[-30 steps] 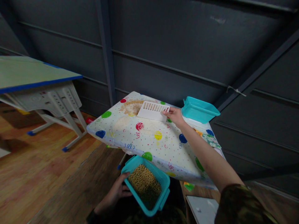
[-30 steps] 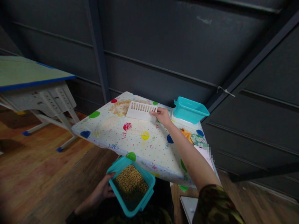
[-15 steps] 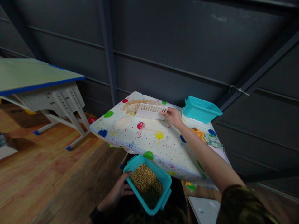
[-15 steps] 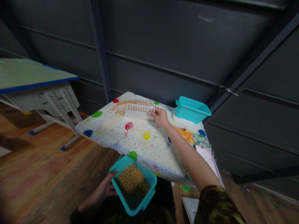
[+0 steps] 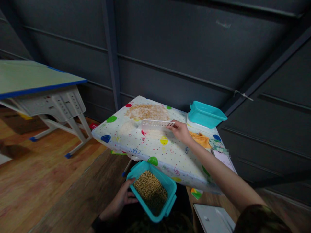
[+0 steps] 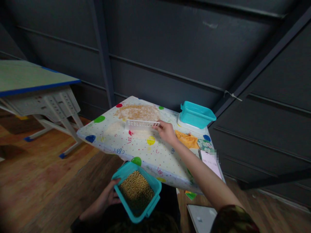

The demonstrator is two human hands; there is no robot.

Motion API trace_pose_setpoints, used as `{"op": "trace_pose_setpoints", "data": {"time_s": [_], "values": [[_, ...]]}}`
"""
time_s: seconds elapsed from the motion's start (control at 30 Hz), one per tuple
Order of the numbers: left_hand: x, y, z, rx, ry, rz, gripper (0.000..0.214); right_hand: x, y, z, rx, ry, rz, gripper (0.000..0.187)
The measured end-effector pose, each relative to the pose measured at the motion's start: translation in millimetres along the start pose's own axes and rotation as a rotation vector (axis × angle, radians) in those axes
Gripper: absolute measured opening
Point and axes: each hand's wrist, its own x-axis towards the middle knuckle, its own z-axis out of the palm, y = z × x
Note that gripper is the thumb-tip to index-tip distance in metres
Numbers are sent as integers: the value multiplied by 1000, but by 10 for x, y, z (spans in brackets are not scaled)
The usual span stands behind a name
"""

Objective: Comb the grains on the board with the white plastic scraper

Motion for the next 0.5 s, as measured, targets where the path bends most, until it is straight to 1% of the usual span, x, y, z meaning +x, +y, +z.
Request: {"op": "trace_pose_setpoints", "data": {"time_s": [0.13, 0.3, 0.5], "values": [[-11, -12, -26, -10, -21, 13, 78, 94, 15, -61, -17, 61, -4, 37], [-5, 9, -44, -24, -20, -9, 67, 259, 117, -107, -31, 108, 18, 43], [-49, 62, 24, -46, 6, -21, 55, 318, 215, -75, 21, 105, 59, 45]]}}
